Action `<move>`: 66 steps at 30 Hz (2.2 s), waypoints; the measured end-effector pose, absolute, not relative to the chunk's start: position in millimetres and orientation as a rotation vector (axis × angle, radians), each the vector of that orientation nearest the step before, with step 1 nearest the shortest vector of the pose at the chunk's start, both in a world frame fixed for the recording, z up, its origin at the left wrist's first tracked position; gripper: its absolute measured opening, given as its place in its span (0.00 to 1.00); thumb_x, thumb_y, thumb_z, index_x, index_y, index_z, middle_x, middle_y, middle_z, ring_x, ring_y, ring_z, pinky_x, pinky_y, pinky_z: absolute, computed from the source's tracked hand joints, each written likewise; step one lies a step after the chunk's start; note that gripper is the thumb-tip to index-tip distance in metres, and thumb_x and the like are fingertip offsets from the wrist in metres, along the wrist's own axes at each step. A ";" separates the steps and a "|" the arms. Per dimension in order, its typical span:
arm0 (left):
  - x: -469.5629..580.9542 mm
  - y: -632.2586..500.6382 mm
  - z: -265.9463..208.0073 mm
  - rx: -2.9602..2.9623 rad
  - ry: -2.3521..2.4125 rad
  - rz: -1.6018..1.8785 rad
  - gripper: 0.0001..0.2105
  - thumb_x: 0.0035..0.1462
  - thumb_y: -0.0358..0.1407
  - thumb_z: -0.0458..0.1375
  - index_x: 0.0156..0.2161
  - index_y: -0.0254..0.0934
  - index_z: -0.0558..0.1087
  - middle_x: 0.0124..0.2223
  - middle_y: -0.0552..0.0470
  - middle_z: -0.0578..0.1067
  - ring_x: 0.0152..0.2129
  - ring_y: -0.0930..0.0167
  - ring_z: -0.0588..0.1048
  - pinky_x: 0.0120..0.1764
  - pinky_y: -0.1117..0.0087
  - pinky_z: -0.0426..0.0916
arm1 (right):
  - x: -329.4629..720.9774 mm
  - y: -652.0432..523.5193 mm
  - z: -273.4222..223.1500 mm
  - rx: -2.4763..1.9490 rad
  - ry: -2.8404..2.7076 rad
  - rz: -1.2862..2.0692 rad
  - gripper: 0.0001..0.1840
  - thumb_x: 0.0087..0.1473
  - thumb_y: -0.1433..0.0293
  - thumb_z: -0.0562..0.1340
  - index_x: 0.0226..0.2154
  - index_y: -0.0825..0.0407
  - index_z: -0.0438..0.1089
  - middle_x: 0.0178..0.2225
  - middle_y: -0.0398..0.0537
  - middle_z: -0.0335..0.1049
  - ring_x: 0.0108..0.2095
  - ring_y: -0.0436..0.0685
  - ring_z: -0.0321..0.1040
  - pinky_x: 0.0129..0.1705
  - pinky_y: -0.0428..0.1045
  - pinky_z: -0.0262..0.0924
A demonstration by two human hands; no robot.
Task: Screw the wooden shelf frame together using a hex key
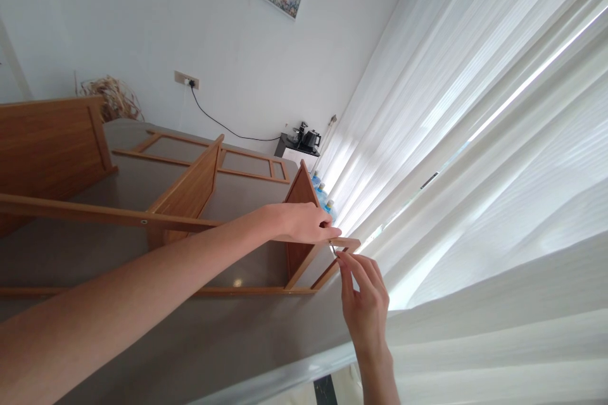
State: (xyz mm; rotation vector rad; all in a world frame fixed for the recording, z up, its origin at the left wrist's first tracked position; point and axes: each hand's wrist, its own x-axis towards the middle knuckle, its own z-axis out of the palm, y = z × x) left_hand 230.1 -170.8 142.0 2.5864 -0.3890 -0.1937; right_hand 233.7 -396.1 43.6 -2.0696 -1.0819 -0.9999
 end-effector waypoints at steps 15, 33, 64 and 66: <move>229.4 -171.9 144.6 2.610 -0.387 -0.170 0.28 0.61 0.61 0.45 0.43 0.42 0.75 0.44 0.45 0.79 0.36 0.61 0.77 0.34 0.66 0.64 | 237.0 -394.5 45.8 -2.064 -1.116 -1.005 0.16 0.62 0.78 0.60 0.49 0.46 0.72 0.41 0.47 0.76 0.41 0.55 0.70 0.41 0.52 0.67; 227.8 -171.3 146.3 2.676 -0.475 -0.161 0.18 0.66 0.44 0.41 0.39 0.42 0.72 0.39 0.47 0.78 0.32 0.63 0.74 0.33 0.65 0.62 | 233.6 -384.1 62.8 -1.966 -1.190 -0.733 0.19 0.66 0.77 0.54 0.55 0.46 0.66 0.54 0.49 0.71 0.58 0.56 0.65 0.57 0.57 0.64; 181.7 -186.5 129.1 2.753 -0.567 0.502 0.06 0.60 0.37 0.56 0.42 0.38 0.70 0.43 0.47 0.78 0.42 0.62 0.77 0.45 0.64 0.69 | 230.1 -373.3 79.2 -2.079 -1.030 -0.626 0.13 0.70 0.67 0.51 0.49 0.47 0.68 0.46 0.49 0.75 0.46 0.55 0.73 0.46 0.50 0.67; 181.0 -193.2 123.5 2.780 -0.504 0.581 0.06 0.61 0.38 0.58 0.40 0.38 0.69 0.42 0.47 0.78 0.41 0.62 0.78 0.42 0.64 0.70 | 229.8 -372.9 78.2 -2.063 -1.023 -0.636 0.13 0.70 0.67 0.51 0.49 0.47 0.68 0.45 0.48 0.75 0.45 0.54 0.73 0.46 0.50 0.67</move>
